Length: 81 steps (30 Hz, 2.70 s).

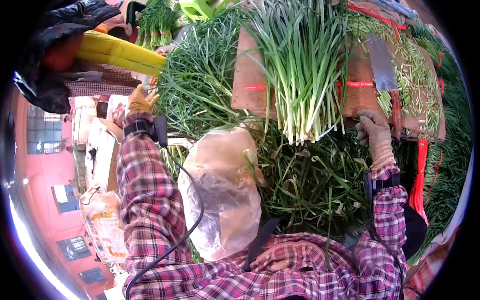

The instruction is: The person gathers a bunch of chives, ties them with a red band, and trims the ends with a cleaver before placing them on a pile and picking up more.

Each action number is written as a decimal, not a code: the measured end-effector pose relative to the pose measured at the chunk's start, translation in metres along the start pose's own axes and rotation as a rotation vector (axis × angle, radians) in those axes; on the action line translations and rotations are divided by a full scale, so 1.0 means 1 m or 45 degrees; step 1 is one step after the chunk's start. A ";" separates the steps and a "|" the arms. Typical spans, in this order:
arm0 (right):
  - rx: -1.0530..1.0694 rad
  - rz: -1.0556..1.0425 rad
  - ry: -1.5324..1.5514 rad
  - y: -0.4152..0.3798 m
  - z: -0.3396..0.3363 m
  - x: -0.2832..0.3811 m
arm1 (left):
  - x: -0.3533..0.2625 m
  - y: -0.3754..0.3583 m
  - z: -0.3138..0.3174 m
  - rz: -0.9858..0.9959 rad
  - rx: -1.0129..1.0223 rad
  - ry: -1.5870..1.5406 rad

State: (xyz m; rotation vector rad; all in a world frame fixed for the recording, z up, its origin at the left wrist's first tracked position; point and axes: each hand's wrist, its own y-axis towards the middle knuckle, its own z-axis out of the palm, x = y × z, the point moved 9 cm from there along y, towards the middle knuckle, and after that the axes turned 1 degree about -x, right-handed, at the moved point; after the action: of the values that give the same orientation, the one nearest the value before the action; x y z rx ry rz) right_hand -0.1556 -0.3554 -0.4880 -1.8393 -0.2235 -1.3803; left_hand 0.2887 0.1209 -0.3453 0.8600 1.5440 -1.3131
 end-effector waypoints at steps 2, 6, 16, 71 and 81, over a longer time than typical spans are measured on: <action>-0.021 0.005 -0.003 -0.002 0.000 -0.003 | 0.010 0.015 0.015 0.128 0.028 0.061; 0.029 -0.054 0.002 -0.020 0.016 0.041 | 0.118 -0.105 0.157 0.065 1.054 0.425; -0.111 0.084 0.985 0.056 0.027 0.022 | 0.199 -0.112 0.162 -0.283 0.555 0.521; 0.309 -0.492 -0.087 0.016 0.096 0.113 | 0.173 -0.131 0.192 -0.055 0.713 0.142; 0.625 -1.313 -0.045 -0.018 0.214 0.158 | 0.116 -0.184 0.199 0.520 0.936 0.487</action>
State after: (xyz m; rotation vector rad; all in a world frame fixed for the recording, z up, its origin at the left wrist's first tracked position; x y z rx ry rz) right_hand 0.0506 -0.2460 -0.3579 -1.3268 -1.5424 -1.7076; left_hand 0.1184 -0.1148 -0.3943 1.8683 1.0399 -1.4658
